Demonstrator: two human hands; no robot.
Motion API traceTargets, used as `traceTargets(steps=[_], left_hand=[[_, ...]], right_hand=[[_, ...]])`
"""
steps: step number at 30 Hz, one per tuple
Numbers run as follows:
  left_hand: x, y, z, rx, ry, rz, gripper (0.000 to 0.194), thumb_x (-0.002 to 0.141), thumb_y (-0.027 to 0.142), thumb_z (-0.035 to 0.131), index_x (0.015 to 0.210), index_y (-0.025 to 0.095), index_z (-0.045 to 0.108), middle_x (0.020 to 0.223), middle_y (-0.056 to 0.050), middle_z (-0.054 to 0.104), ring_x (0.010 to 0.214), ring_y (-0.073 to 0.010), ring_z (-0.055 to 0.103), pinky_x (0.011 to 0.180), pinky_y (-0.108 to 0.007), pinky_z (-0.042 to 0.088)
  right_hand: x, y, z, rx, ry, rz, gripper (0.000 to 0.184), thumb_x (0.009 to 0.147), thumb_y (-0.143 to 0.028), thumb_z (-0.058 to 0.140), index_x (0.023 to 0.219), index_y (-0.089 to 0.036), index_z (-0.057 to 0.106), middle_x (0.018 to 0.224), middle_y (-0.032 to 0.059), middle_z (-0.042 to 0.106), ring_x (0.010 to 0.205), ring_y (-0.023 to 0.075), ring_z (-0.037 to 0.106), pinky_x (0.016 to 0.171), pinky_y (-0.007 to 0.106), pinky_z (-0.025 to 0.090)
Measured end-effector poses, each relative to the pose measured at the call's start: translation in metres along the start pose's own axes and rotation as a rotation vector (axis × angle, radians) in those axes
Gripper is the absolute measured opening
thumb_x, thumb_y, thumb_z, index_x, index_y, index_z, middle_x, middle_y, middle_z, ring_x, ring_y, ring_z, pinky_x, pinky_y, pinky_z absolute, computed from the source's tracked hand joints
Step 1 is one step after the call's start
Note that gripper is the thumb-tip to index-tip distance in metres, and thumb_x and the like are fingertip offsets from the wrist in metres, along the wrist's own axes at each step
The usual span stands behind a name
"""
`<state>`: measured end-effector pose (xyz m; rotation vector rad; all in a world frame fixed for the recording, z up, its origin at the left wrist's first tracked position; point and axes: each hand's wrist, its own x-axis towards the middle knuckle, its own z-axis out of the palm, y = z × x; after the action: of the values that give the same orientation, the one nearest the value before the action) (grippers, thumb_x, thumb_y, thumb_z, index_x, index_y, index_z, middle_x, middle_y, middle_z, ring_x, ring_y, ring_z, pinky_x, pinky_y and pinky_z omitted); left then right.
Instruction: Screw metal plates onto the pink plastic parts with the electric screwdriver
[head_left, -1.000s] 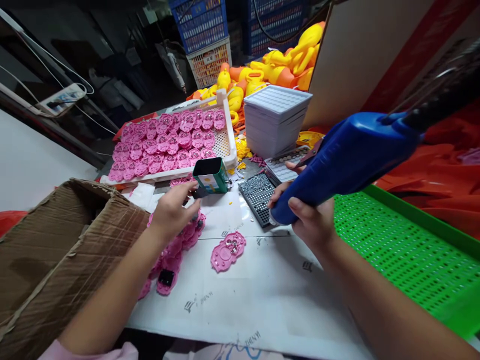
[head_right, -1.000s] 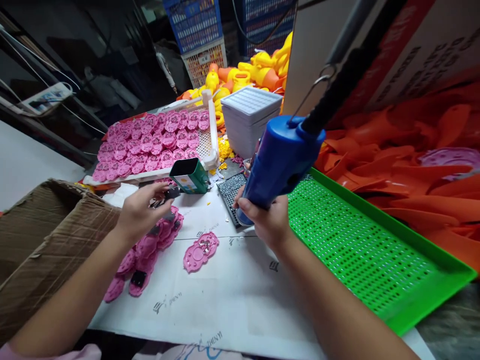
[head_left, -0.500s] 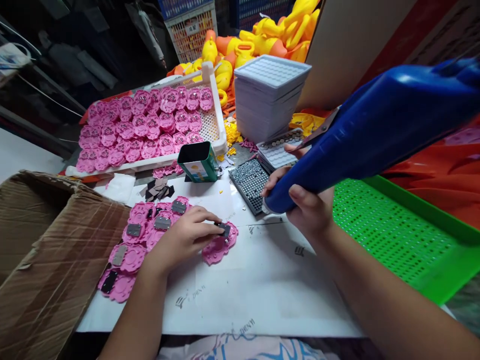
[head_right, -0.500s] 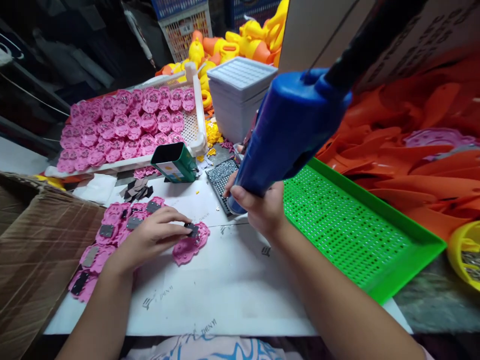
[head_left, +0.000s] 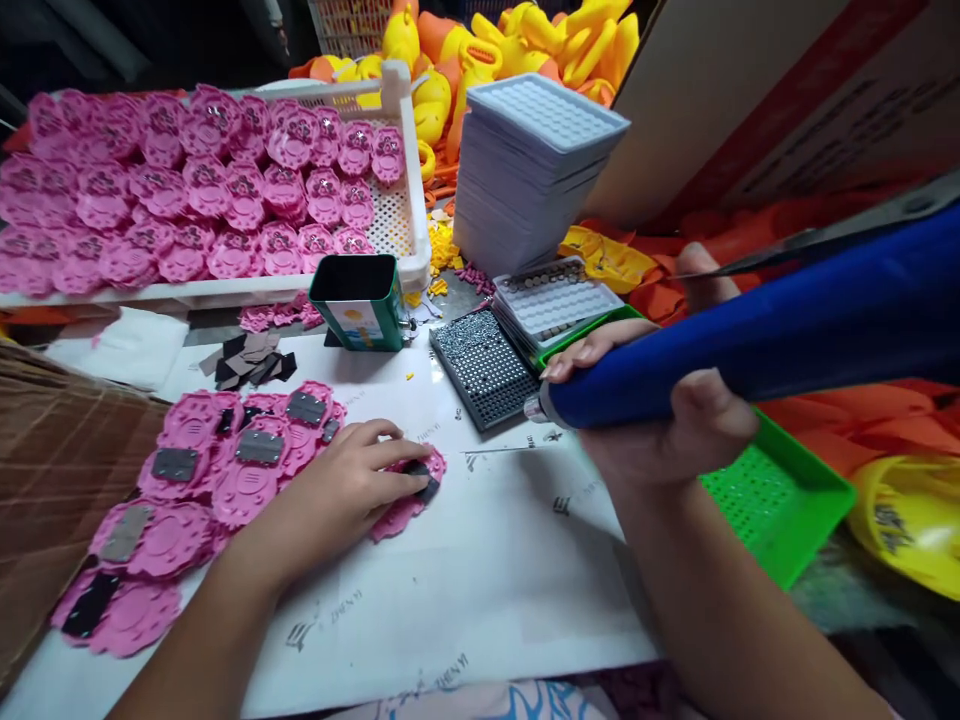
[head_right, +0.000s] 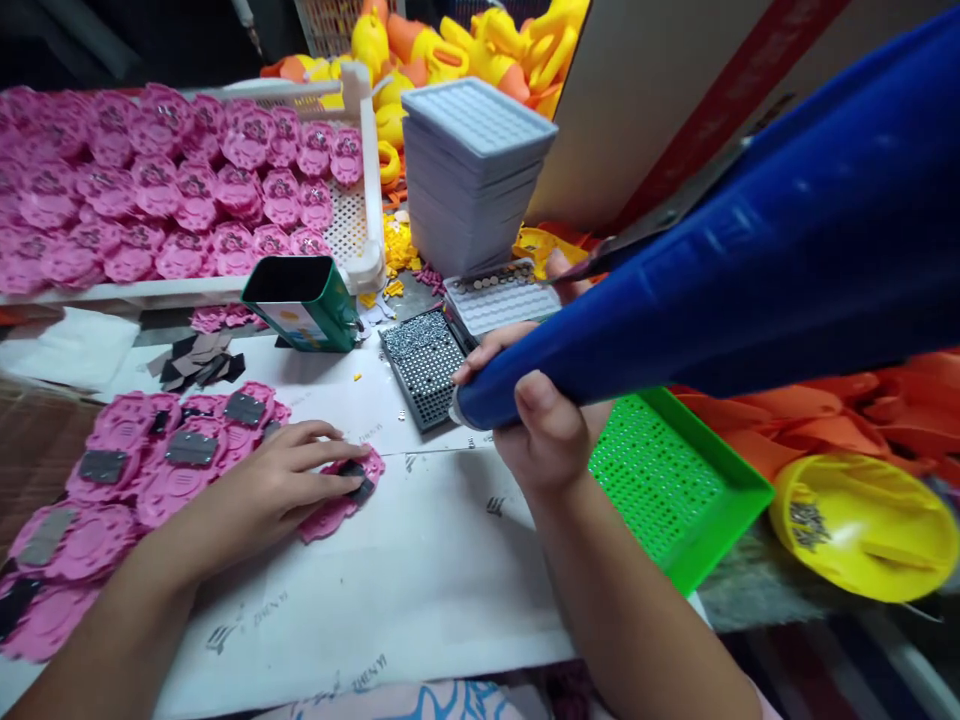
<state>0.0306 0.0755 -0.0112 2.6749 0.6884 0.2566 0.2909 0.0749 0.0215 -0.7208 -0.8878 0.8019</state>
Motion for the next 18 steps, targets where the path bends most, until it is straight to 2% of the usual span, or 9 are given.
traceTargets(steps=[5, 12, 18], left_hand=[[0.006, 0.010, 0.011, 0.045, 0.079, 0.008, 0.026, 0.098, 0.013, 0.048, 0.109, 0.021, 0.071, 0.111, -0.006, 0.073, 0.098, -0.0244, 0.057, 0.080, -0.039, 0.049], [0.016, 0.030, 0.022, 0.029, 0.156, 0.033, 0.022, 0.098, 0.018, 0.049, 0.101, 0.017, 0.071, 0.104, -0.008, 0.072, 0.092, -0.0227, 0.057, 0.079, -0.038, 0.049], [0.012, 0.028, 0.015, -0.016, 0.128, 0.043, 0.028, 0.100, 0.012, 0.042, 0.103, 0.016, 0.069, 0.108, -0.007, 0.073, 0.099, -0.0232, 0.056, 0.083, -0.038, 0.047]], right_hand=[[0.004, 0.004, -0.007, -0.098, 0.035, 0.012, 0.019, 0.074, -0.044, 0.070, 0.084, -0.030, 0.061, 0.065, -0.0041, 0.061, 0.053, 0.0144, 0.060, 0.055, 0.031, 0.052], [0.002, 0.003, 0.002, -0.126, 0.064, 0.033, 0.029, 0.065, -0.043, 0.077, 0.085, -0.029, 0.061, 0.060, -0.0028, 0.059, 0.050, 0.0160, 0.057, 0.051, 0.032, 0.050], [0.000, 0.003, 0.004, -0.143, 0.038, 0.047, 0.026, 0.065, -0.045, 0.078, 0.067, -0.027, 0.059, 0.059, -0.0021, 0.061, 0.050, 0.0152, 0.059, 0.049, 0.031, 0.050]])
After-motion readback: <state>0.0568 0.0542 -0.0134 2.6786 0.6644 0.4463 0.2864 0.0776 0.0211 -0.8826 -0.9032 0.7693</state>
